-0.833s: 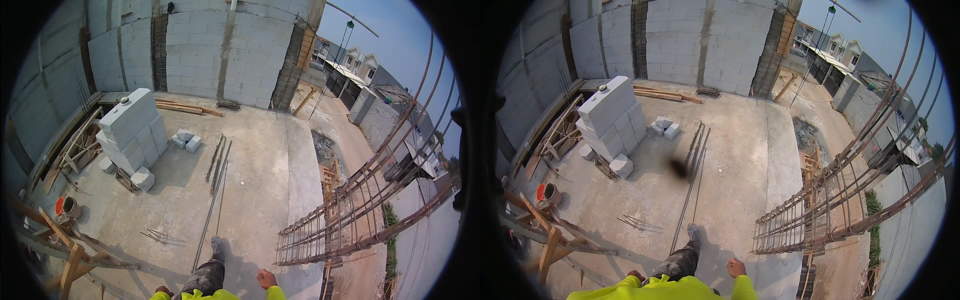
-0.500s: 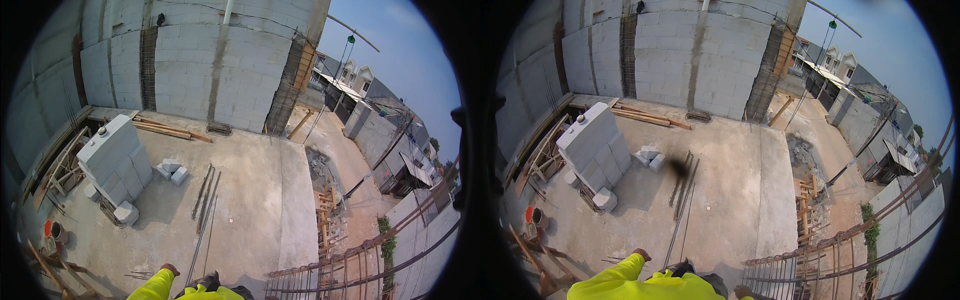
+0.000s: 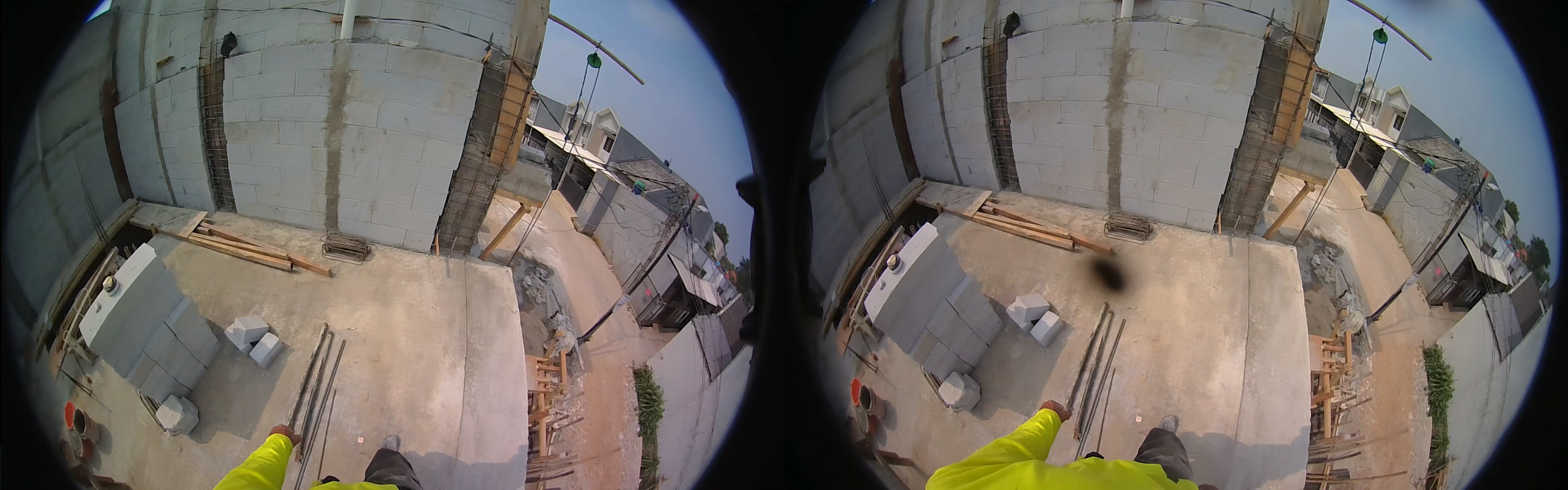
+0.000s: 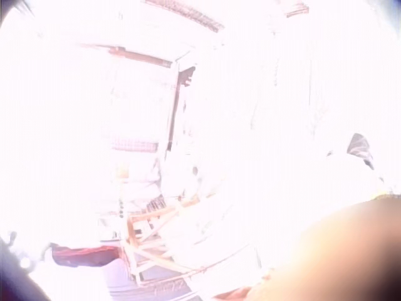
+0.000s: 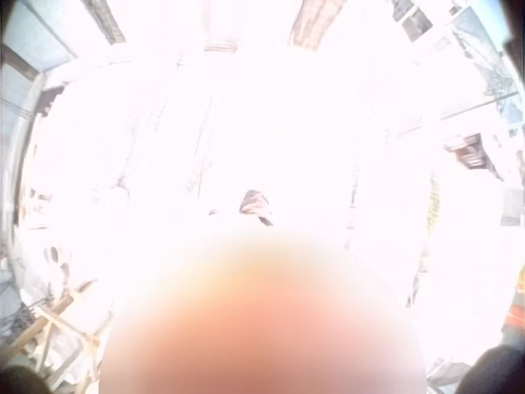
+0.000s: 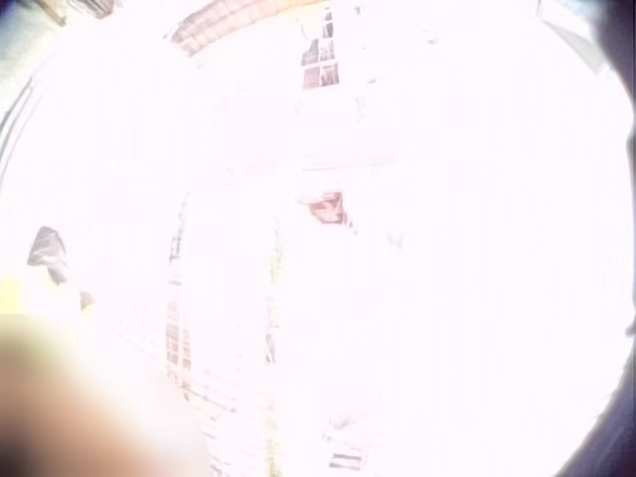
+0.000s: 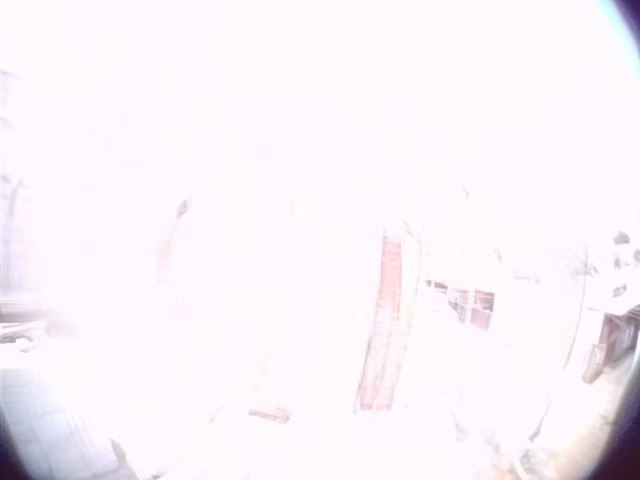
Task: The person kneels on a concrete floor and uses a pen and ruler to mark measurements on a rebar cage. They then walk to retrieve a concrete block and a string line, and use the string to align the block against the rebar cage.
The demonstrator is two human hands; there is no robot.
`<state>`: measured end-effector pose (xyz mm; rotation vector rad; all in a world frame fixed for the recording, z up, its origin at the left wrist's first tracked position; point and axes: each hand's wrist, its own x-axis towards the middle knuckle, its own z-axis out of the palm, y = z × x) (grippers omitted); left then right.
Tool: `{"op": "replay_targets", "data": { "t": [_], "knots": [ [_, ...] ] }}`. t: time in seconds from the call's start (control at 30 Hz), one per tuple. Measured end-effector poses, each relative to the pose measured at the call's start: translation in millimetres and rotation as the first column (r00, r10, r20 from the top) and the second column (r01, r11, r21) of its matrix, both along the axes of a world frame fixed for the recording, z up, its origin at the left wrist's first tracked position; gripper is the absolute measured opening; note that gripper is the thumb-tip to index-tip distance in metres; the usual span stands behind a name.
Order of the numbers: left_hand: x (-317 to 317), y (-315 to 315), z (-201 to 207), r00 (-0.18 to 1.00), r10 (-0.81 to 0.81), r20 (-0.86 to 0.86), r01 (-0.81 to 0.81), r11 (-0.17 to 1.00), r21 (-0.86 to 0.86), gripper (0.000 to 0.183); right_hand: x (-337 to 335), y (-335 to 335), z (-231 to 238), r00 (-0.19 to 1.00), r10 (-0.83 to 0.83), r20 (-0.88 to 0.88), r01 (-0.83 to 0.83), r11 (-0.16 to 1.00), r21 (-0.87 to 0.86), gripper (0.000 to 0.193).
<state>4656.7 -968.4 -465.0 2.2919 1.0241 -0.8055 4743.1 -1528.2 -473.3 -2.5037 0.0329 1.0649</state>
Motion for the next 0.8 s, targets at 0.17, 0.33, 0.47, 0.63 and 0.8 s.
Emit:
{"op": "replay_targets", "data": {
  "t": [0.17,0.33,0.47,0.63,0.8],
  "knots": [
    [51,36,-17,0.972,0.234,0.016,-0.232,0.95,0.21,0.039,226,17,37,0.99,0.077,0.117,-0.077,0.997,-0.005,0.06],
    [110,28,-33,0.812,0.493,0.311,-0.532,0.846,0.048,0.029,486,127,115,0.959,0.021,0.282,-0.065,0.987,0.147,0.081],
    [184,52,-73,0.963,0.246,-0.107,-0.241,0.969,0.061,0.026,680,270,206,0.892,0.086,0.443,-0.264,0.896,0.358,0.099],
    [363,172,-89,0.8,0.597,0.059,-0.591,0.801,-0.094,0.025,883,450,359,0.695,0.235,0.68,-0.569,0.758,0.319,0.108],
    [564,237,-12,0.506,0.717,0.48,-0.719,0.658,-0.224,0.029,1047,574,495,0.41,0.259,0.874,-0.718,0.683,0.135,0.11]
  ]
}}
